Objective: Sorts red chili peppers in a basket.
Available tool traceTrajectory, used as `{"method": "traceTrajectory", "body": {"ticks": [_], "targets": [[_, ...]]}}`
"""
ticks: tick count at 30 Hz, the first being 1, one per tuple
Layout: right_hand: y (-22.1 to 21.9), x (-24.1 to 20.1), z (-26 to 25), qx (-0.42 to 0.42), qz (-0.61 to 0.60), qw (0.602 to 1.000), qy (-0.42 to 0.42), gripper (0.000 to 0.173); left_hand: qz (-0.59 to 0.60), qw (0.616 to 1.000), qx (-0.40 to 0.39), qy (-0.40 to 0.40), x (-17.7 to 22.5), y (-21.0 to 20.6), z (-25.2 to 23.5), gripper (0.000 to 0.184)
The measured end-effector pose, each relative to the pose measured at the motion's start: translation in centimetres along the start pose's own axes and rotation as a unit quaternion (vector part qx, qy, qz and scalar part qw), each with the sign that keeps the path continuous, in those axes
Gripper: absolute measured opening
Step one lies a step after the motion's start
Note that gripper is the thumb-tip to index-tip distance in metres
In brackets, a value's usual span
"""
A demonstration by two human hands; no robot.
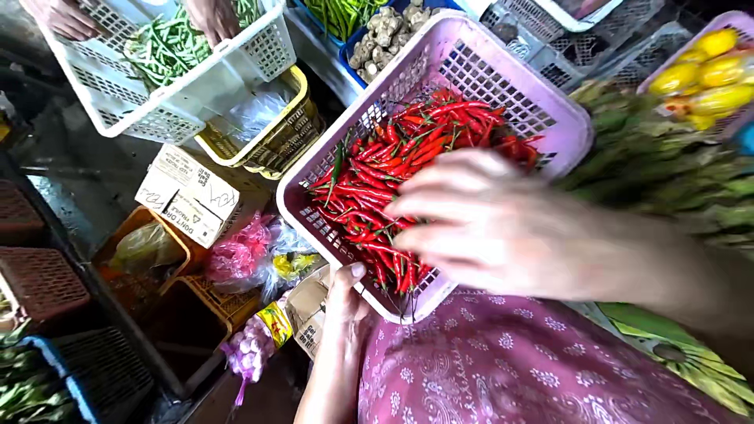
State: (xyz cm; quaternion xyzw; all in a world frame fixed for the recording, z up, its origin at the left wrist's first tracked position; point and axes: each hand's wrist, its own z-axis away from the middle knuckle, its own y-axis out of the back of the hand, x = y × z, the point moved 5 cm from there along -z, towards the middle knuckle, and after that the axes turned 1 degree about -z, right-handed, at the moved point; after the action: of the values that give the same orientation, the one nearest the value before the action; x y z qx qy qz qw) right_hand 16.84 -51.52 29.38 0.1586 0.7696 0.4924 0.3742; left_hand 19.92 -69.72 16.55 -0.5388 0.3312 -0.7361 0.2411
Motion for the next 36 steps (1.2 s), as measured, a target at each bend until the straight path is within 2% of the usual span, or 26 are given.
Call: {"method": "traceTrajectory", "body": {"ticks": [2,3,6,9,13,16,20,25,28,33,36], "targets": [[-3.3,-0.3,-1.5,-0.059,0.006,0.997,0.046,0.024,0.007,1.0,-0.014,0.015,-0.5,-0.4,0.2,0.026],[-3.8,0.3,-1.8,-0.058,0.011,0.997,0.05,0.018,0.016,1.0,-0.012,0.024,-0.7,-0.5,0.3,0.028],[-1.5,3.7,-1.9,-0.051,0.041,0.998,0.009,0.01,0.023,0.999,0.022,0.039,-1.0,-0.4,1.0,0.032],[0.9,6.7,-1.5,-0.042,0.065,0.997,-0.024,0.019,0.025,0.999,-0.001,0.037,-1.0,-0.2,1.0,0.034],[3.7,8.1,-0.7,-0.05,0.052,0.995,-0.072,0.024,0.014,0.999,-0.01,0.037,-0.8,0.2,0.8,0.03],[4.7,6.9,-0.7,-0.025,0.003,0.998,-0.065,0.029,0.027,0.999,-0.024,0.027,-0.7,0.1,0.7,0.026],[3.3,3.5,-1.3,0.006,0.012,1.0,-0.028,0.019,0.069,0.994,-0.082,0.027,-0.3,-1.0,0.3,0.022],[0.1,3.0,-0.9,-0.036,0.07,0.997,-0.011,0.024,0.056,0.994,-0.088,0.011,-0.1,-1.4,-0.1,0.022],[1.6,4.1,-1.2,-0.013,0.09,0.996,-0.018,0.02,0.048,0.996,-0.078,0.003,-0.1,-1.2,0.0,0.021],[4.6,6.0,-1.7,0.017,0.072,0.994,-0.082,0.024,0.063,0.994,-0.088,0.01,-0.1,-1.2,0.1,0.023],[5.7,5.2,-1.3,0.044,0.069,0.993,-0.09,0.024,0.065,0.993,-0.095,0.011,0.1,-1.4,0.2,0.024]]}}
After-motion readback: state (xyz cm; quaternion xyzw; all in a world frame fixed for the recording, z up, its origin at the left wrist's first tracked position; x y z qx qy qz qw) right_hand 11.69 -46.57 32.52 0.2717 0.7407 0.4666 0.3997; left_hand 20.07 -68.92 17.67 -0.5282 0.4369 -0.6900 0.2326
